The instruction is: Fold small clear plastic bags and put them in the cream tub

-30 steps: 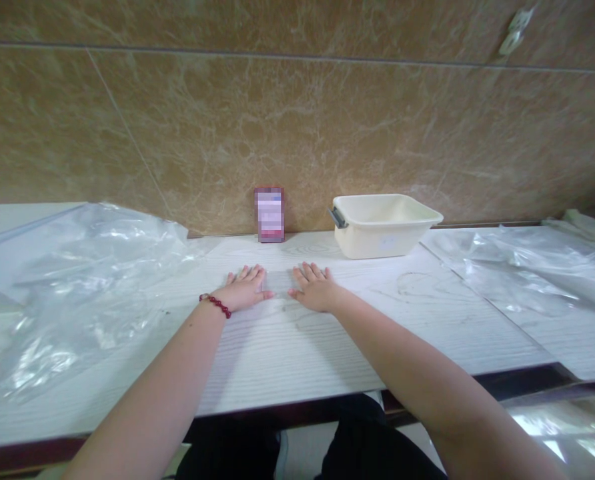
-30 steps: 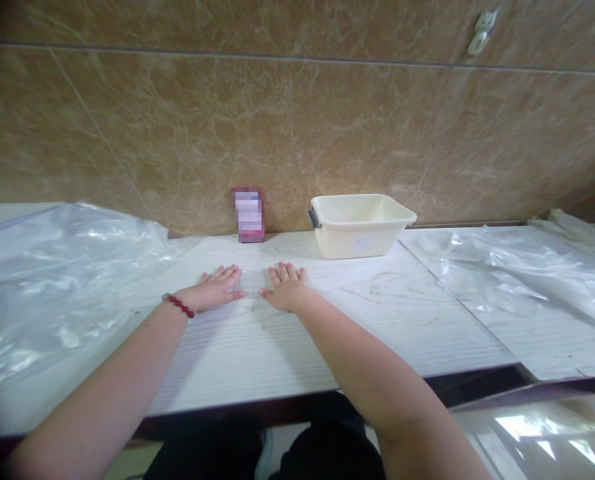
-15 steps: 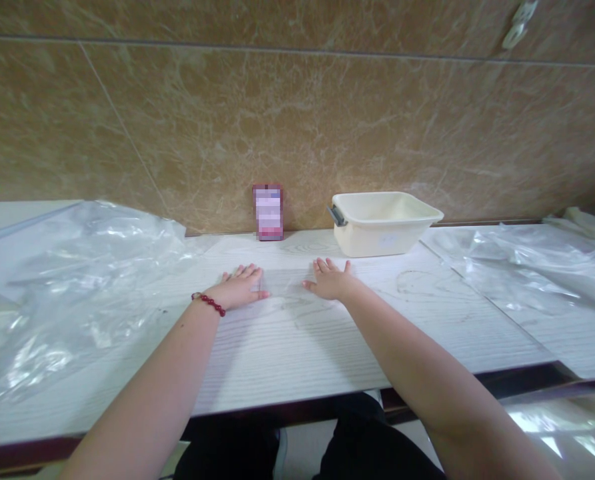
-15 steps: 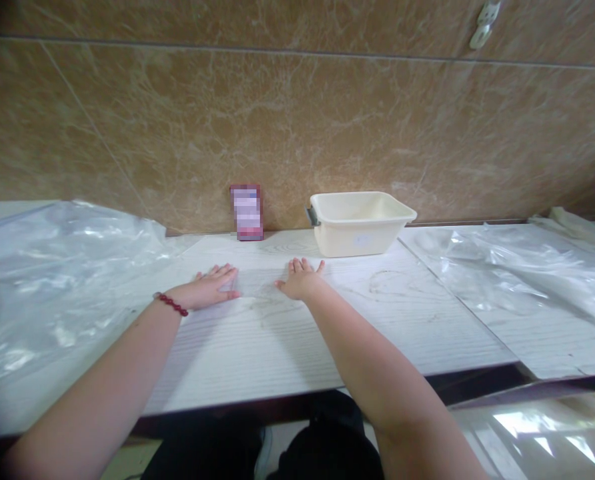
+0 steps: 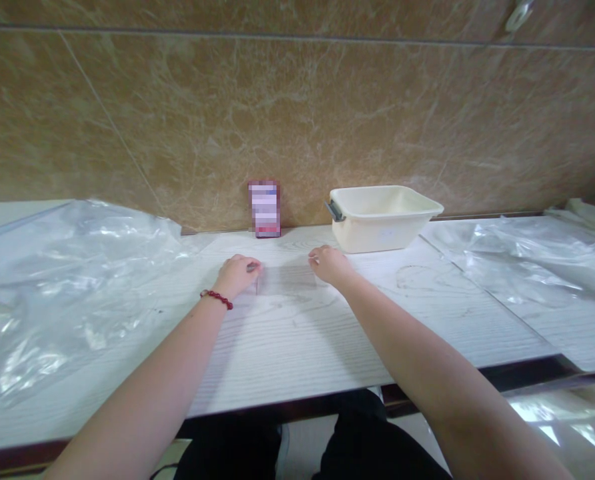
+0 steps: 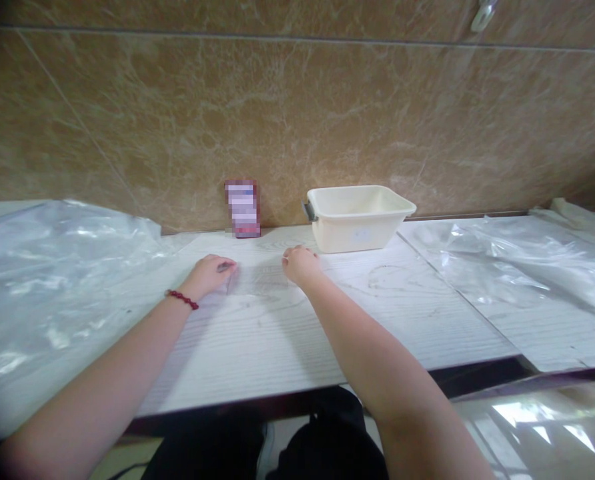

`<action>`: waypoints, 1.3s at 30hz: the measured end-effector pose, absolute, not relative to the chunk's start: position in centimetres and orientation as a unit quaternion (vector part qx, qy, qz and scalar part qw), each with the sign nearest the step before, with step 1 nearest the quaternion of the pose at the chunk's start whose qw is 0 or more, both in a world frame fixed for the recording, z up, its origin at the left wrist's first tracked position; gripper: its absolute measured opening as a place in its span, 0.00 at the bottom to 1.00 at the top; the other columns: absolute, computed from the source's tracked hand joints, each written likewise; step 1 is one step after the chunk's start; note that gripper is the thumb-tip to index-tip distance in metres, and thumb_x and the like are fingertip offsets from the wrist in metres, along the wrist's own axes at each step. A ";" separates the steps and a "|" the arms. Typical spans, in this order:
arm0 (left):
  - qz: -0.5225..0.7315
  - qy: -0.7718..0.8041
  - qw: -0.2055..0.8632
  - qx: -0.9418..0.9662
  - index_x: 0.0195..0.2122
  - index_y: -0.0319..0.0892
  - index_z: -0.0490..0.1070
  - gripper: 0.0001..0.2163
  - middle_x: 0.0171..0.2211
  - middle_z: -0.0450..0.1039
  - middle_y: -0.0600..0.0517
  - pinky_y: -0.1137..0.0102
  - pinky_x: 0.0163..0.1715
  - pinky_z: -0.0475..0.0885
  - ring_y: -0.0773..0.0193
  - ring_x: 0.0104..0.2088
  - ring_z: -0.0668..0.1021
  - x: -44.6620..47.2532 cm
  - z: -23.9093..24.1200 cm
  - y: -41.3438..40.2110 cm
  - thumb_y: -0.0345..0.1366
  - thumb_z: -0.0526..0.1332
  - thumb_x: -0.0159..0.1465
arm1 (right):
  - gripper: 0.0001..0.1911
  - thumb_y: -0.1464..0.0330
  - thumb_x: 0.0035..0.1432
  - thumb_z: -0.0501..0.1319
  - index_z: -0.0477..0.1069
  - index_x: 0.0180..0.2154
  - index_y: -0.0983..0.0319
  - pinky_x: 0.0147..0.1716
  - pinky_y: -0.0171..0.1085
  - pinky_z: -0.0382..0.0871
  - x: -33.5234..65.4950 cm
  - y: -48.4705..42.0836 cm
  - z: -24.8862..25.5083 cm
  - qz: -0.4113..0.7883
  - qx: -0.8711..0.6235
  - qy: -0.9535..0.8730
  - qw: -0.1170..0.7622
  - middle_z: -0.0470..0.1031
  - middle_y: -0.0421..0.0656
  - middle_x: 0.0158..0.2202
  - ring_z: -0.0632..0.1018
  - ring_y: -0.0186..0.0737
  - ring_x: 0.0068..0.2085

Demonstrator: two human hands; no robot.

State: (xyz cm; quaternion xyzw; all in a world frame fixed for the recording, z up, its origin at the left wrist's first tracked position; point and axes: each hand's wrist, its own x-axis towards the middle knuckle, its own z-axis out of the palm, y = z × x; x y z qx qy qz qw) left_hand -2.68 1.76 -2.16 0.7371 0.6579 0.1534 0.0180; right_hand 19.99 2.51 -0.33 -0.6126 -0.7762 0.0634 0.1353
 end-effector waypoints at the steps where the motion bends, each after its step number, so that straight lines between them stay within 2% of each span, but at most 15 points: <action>1: 0.167 0.657 0.023 0.735 0.34 0.44 0.71 0.14 0.36 0.72 0.50 0.68 0.42 0.63 0.60 0.40 0.71 -2.5 -2.2 1.8 0.44 0.52 0.53 | 0.15 0.65 0.52 0.49 0.67 0.41 0.59 0.40 0.37 0.59 20.0 2.5 -0.3 0.066 -0.613 -0.774 0.142 0.66 0.47 0.42 0.68 0.39 0.42; 9: 0.211 0.662 0.054 0.717 0.28 0.44 0.72 0.11 0.33 0.72 0.49 0.68 0.40 0.64 0.59 0.38 0.71 -2.4 -2.7 2.2 0.43 0.56 0.49 | 0.14 0.65 0.51 0.50 0.68 0.38 0.59 0.38 0.37 0.61 20.0 2.6 -0.3 0.075 -0.615 -0.769 0.158 0.68 0.46 0.41 0.69 0.40 0.41; 22: 0.167 0.663 0.033 0.728 0.29 0.44 0.72 0.12 0.34 0.71 0.47 0.66 0.40 0.63 0.57 0.39 0.71 -2.8 -3.3 2.8 0.43 0.53 0.51 | 0.13 0.66 0.51 0.51 0.69 0.38 0.59 0.38 0.37 0.61 19.8 2.7 -0.5 0.077 -0.598 -0.779 0.173 0.68 0.47 0.40 0.69 0.41 0.41; 27: 0.180 0.647 0.036 0.740 0.29 0.42 0.70 0.11 0.33 0.71 0.46 0.66 0.38 0.63 0.58 0.37 0.71 -2.6 -3.3 2.6 0.41 0.52 0.53 | 0.12 0.67 0.51 0.51 0.69 0.37 0.61 0.40 0.36 0.60 19.8 3.0 -0.8 0.071 -0.573 -0.795 0.185 0.69 0.46 0.39 0.69 0.39 0.42; 35: 0.269 0.566 0.145 0.766 0.32 0.41 0.62 0.08 0.27 0.69 0.50 0.70 0.28 0.65 0.64 0.28 0.71 -2.3 -2.8 1.9 0.39 0.49 0.56 | 0.15 0.66 0.53 0.50 0.66 0.41 0.64 0.43 0.34 0.59 18.8 3.2 -1.9 0.091 -0.470 -0.847 0.230 0.70 0.47 0.41 0.69 0.37 0.43; 39: 0.332 0.526 0.217 0.752 0.35 0.41 0.59 0.09 0.28 0.68 0.52 0.69 0.30 0.66 0.65 0.28 0.72 -1.9 -2.7 1.7 0.39 0.51 0.55 | 0.16 0.65 0.53 0.51 0.66 0.42 0.64 0.41 0.33 0.60 18.1 2.8 -1.6 0.115 -0.443 -0.852 0.255 0.70 0.46 0.40 0.70 0.35 0.41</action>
